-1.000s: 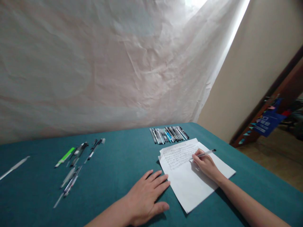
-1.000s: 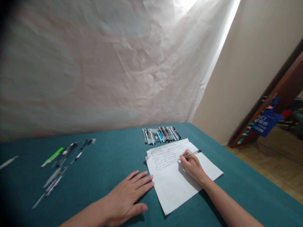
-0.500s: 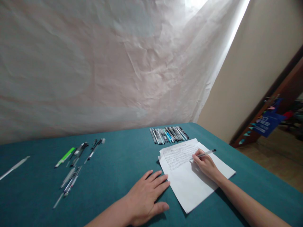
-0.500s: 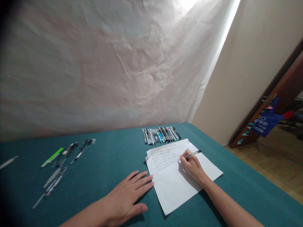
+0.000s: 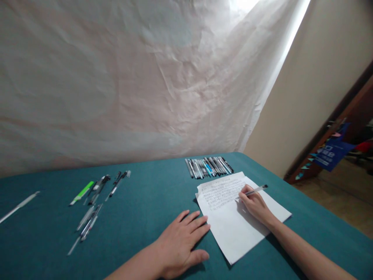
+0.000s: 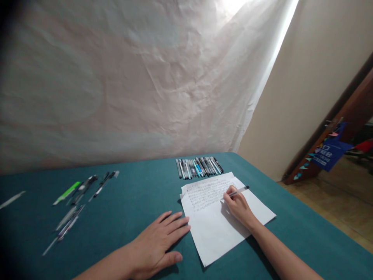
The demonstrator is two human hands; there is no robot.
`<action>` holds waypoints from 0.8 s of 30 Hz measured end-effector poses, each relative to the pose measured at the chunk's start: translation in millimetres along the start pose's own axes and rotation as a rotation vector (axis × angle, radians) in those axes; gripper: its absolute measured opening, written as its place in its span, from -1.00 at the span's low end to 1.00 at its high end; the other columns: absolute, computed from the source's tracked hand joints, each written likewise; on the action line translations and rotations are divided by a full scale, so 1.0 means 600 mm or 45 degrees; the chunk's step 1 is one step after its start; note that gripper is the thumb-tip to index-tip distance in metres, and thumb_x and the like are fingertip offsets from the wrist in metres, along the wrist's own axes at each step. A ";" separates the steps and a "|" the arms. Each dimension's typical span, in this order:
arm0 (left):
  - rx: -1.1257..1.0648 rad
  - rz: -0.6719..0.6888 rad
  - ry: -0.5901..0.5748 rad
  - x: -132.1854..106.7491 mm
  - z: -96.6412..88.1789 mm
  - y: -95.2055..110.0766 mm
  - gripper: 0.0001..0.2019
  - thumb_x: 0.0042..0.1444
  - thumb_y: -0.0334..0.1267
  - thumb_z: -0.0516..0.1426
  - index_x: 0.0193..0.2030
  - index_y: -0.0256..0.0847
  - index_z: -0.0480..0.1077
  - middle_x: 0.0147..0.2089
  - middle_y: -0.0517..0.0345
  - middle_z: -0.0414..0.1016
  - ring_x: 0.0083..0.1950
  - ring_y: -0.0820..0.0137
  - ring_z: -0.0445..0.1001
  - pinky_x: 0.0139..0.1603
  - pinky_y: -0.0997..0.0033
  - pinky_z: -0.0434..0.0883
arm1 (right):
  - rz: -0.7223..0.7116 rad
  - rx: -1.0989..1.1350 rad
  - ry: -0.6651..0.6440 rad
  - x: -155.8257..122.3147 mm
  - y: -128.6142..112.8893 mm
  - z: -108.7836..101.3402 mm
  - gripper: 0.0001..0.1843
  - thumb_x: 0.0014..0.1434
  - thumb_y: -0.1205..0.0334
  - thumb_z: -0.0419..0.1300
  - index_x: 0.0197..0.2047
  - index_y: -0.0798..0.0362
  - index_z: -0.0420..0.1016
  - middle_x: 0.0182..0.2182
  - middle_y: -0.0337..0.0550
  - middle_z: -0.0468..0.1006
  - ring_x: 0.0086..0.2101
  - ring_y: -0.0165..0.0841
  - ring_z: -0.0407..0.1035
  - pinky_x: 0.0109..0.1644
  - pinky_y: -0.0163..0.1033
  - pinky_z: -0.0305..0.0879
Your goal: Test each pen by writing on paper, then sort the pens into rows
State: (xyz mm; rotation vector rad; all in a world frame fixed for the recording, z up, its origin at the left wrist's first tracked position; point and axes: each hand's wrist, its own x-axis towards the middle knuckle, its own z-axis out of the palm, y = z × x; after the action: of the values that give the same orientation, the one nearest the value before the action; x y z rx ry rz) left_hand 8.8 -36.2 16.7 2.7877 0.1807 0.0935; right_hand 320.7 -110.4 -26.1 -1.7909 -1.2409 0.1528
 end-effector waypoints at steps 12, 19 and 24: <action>-0.062 -0.036 0.112 -0.014 -0.005 0.010 -0.47 0.12 0.07 -0.20 0.19 -0.08 0.02 0.23 0.10 0.06 0.23 0.20 0.01 0.18 0.09 -0.03 | 0.044 -0.061 -0.076 -0.013 -0.016 -0.003 -0.72 0.06 0.01 0.02 -0.51 0.02 0.29 -0.67 -0.27 0.34 -0.62 -0.38 0.26 -0.53 -0.31 0.18; 0.095 -0.328 0.451 -0.032 -0.021 -0.048 -0.67 0.09 -0.13 -0.01 -0.02 -0.18 0.26 0.05 0.05 0.29 0.05 0.30 0.25 0.04 0.30 0.20 | -0.123 -0.118 -0.264 -0.024 -0.051 0.029 -0.75 0.06 0.00 0.03 -0.29 -0.05 0.38 -0.45 -0.14 0.49 -0.49 -0.31 0.38 -0.44 -0.31 0.32; 0.343 -0.866 0.528 -0.063 -0.069 -0.161 -0.76 0.11 -0.27 -0.01 -0.08 -0.13 0.31 -0.07 0.15 0.36 -0.07 0.44 0.34 -0.06 0.49 0.26 | -0.387 -0.181 -0.449 -0.034 -0.127 0.070 -0.76 0.09 0.04 0.02 -0.22 -0.11 0.40 -0.28 -0.14 0.51 -0.29 -0.29 0.40 -0.25 -0.30 0.34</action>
State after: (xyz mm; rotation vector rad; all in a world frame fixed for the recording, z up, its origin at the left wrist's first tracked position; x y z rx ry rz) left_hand -43.2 62.4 21.1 2.7542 1.3020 0.5019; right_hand 235.9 -96.0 -2.0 -1.7162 -1.7999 0.2174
